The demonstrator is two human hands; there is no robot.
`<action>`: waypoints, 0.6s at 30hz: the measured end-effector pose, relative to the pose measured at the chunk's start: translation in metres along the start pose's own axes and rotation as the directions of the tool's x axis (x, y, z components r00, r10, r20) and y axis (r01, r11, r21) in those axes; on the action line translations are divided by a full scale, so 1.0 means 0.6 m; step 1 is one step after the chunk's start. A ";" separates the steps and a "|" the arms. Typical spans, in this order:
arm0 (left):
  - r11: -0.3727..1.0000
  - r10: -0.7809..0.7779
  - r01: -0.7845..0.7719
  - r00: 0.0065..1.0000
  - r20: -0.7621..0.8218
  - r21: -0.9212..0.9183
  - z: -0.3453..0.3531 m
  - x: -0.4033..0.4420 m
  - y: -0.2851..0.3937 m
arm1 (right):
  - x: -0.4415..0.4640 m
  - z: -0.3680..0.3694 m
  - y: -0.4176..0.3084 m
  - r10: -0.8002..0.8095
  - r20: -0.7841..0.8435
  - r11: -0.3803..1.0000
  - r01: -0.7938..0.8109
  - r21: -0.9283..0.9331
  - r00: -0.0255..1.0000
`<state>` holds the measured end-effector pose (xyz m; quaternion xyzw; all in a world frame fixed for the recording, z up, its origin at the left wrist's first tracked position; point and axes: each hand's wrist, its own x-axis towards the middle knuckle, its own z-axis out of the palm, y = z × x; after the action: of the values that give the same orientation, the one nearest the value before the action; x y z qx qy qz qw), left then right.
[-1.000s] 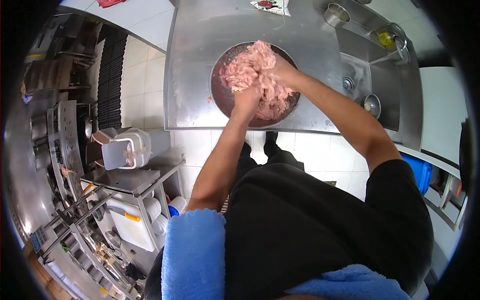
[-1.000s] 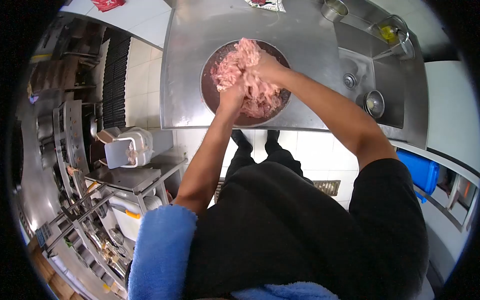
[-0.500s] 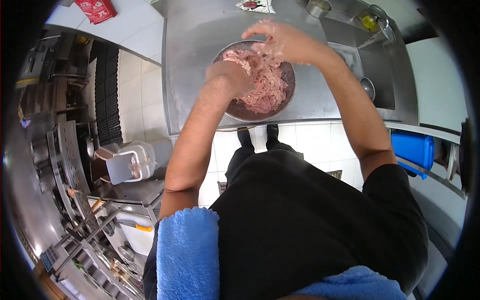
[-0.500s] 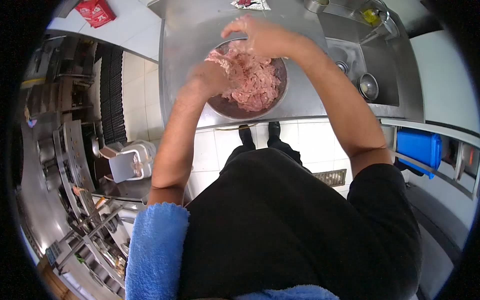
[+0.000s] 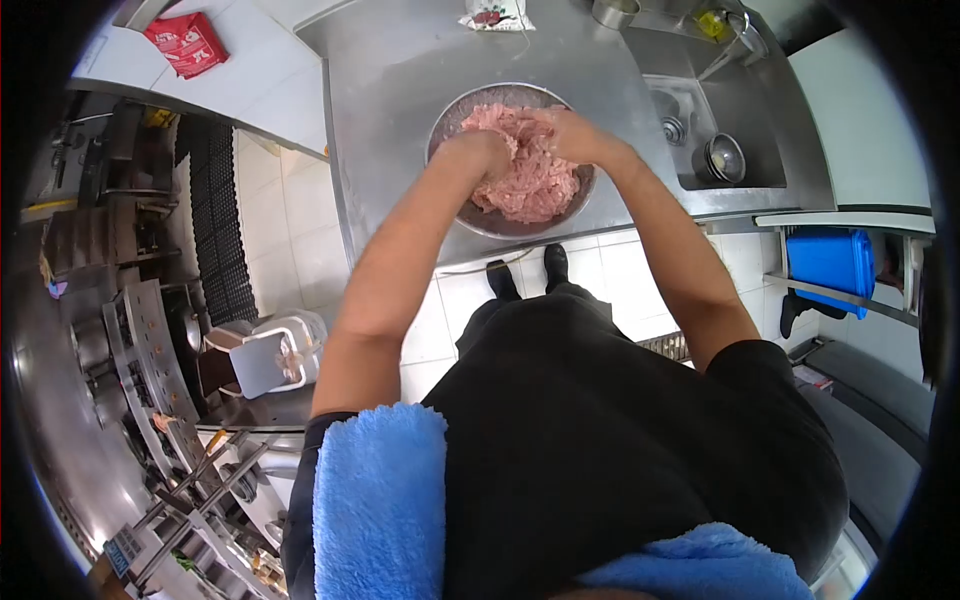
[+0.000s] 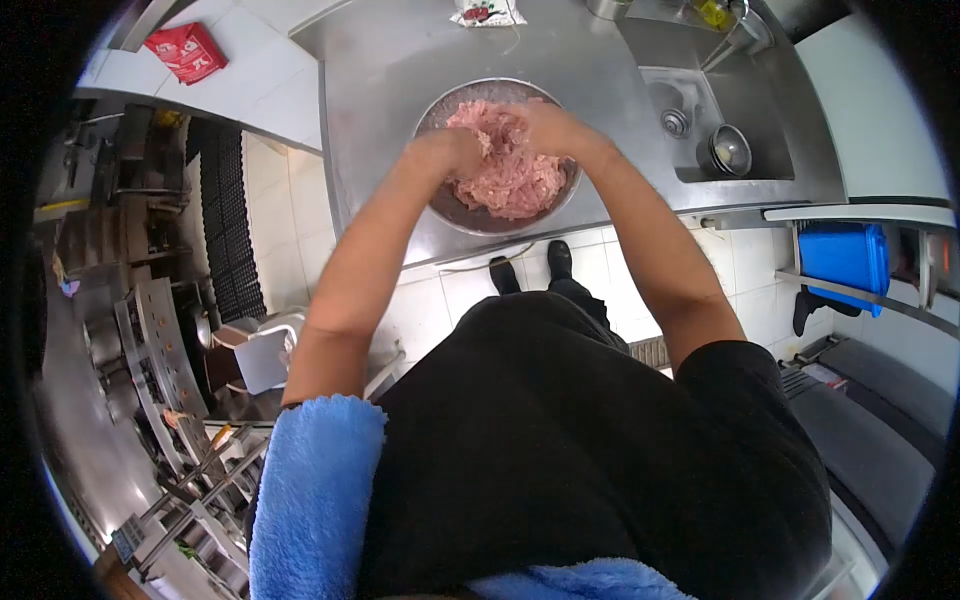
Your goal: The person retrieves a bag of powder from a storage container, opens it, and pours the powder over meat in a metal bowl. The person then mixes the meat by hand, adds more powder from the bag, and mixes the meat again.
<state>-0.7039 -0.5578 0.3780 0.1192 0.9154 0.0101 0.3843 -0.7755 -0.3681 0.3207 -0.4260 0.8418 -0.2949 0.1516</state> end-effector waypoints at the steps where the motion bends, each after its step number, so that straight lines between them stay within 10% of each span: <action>1: 0.999 -0.019 0.020 0.999 -0.048 0.031 -0.035 -0.039 0.006 | 0.011 -0.028 -0.007 -0.055 0.015 0.980 0.057 -0.192 0.998; 7: 0.996 0.054 -0.026 0.932 -0.359 0.083 -0.147 -0.134 0.007 | 0.026 -0.161 -0.187 -0.088 -0.189 0.973 0.044 -0.227 0.978; 13: 0.999 0.038 -0.018 0.817 -0.575 0.039 -0.124 -0.115 -0.087 | 0.033 -0.095 -0.227 0.046 -0.701 0.939 0.208 0.273 0.712; 15: 0.998 -0.031 0.056 0.840 -0.542 0.030 -0.056 -0.057 -0.115 | 0.041 0.031 -0.103 -0.124 -0.591 0.987 0.040 -0.153 0.797; 17: 0.989 -0.105 0.139 0.891 -0.443 0.046 0.022 -0.001 -0.135 | -0.010 0.104 -0.039 -0.049 -0.150 0.820 -0.046 -0.570 0.987; 18: 0.992 -0.112 0.124 0.888 -0.446 -0.001 0.034 0.001 -0.132 | 0.015 0.065 -0.050 -0.012 -0.151 0.886 -0.059 -0.460 0.989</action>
<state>-0.7066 -0.6362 0.3541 0.0631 0.9846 0.0012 0.1632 -0.7425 -0.4037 0.3091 -0.4163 0.9018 -0.1148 -0.0141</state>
